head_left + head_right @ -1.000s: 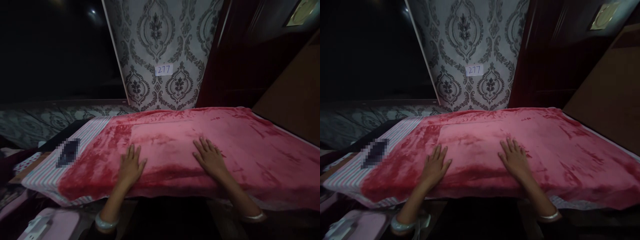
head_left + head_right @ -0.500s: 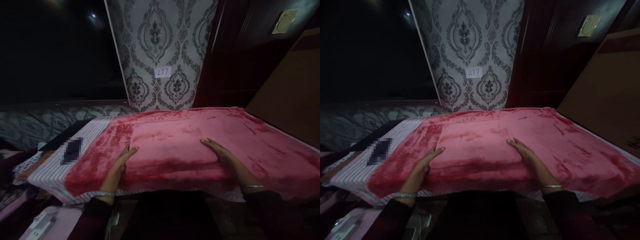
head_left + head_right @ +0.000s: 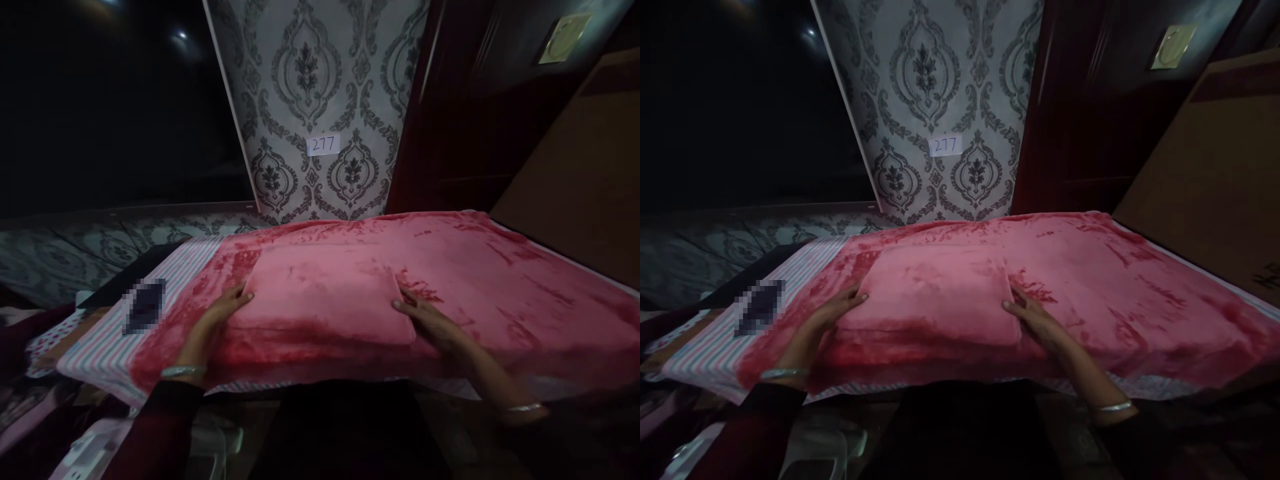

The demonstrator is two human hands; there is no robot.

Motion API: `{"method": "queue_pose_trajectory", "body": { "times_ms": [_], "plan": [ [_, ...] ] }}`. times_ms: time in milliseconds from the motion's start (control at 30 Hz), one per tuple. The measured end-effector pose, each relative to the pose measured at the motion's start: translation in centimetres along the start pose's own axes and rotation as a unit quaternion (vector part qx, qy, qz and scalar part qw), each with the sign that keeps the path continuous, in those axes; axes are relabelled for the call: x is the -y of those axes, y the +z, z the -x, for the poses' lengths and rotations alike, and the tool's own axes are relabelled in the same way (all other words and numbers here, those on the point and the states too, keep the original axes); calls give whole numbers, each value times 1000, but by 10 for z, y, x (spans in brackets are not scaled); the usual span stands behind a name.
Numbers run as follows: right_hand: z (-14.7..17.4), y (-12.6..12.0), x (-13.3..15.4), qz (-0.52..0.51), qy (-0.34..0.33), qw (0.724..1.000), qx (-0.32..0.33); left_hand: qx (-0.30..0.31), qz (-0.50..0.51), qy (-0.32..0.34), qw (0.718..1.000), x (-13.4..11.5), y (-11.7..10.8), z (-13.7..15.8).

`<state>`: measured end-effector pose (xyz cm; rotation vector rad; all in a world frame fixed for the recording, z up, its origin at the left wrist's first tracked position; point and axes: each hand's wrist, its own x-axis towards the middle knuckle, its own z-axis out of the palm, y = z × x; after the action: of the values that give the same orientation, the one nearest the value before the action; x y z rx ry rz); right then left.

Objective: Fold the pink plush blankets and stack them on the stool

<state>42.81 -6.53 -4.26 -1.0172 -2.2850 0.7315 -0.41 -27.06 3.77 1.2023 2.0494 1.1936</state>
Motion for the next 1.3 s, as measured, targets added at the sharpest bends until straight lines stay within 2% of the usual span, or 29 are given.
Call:
{"method": "queue_pose_trajectory", "body": {
  "times_ms": [67,133,167,200,267,300,367,467,533,633,933,1067,1300],
  "plan": [
    [0,-8,-4,-42,44,998,5,-99,-117,16,988,-3,14,10],
    [-11,-20,4,-41,59,997,-40,-189,-222,85,953,-20,42,23],
    [-20,-26,12,-19,34,997,-65,-183,-254,130,941,-33,62,30],
    [-30,-28,23,3,-8,997,-82,-136,-275,185,934,-46,84,37],
    [-52,-26,48,41,-116,990,-63,21,-311,298,902,-70,132,52],
    [-63,-20,60,64,-161,984,-33,66,-328,331,882,-77,155,59],
    [-83,-4,77,123,-208,969,53,100,-353,357,859,-78,194,68],
    [-107,19,78,213,-226,937,159,73,-374,367,848,-56,227,74],
    [-122,26,67,249,-234,922,181,59,-375,372,847,-40,233,74],
    [-148,28,47,272,-224,919,180,63,-365,376,849,-29,230,74],
    [-213,31,6,212,-108,953,186,70,-362,376,850,-36,227,76],
    [-221,32,-6,203,-37,963,172,63,-361,384,847,-34,227,76],
    [-215,20,6,223,-41,964,140,64,-345,378,857,-30,231,74]
  ]
}}
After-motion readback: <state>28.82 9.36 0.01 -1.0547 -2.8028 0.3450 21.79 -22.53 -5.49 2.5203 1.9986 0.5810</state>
